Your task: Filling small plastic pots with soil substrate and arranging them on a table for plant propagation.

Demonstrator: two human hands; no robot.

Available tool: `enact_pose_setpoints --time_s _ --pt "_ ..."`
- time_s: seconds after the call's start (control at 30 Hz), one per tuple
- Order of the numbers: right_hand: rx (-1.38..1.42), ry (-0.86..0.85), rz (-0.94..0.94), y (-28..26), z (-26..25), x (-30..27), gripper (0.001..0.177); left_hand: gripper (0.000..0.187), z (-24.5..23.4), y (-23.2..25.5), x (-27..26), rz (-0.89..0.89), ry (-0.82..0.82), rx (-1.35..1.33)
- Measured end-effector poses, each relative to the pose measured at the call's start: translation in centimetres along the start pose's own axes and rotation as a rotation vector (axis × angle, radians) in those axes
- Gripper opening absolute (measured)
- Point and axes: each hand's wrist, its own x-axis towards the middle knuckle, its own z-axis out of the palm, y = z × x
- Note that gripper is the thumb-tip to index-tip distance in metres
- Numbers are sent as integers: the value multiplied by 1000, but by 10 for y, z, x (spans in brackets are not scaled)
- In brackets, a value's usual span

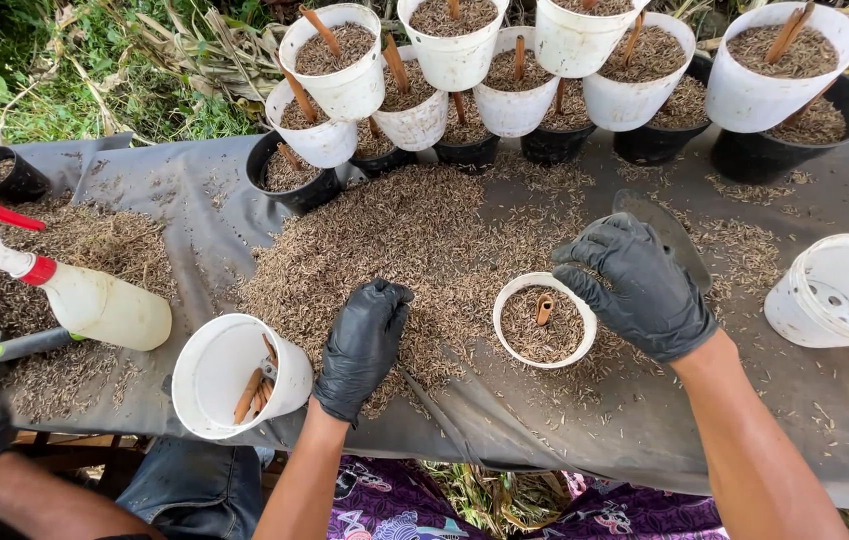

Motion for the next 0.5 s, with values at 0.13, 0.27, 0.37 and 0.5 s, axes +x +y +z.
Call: enact_pose_setpoints --time_s 0.13,0.27,0.37,0.5 --pt "-8 -5 1 4 3 0 30 18 -3 3 2 -10 -14 -14" --pt "-32 -11 -1 -2 -1 1 29 19 0 1 0 -8 -15 -5" --pt "-27 -15 0 -2 -1 3 29 19 -5 7 3 7 -29 -48" --pt "-42 2 -1 1 2 0 28 20 -8 26 12 74 -15 -51"
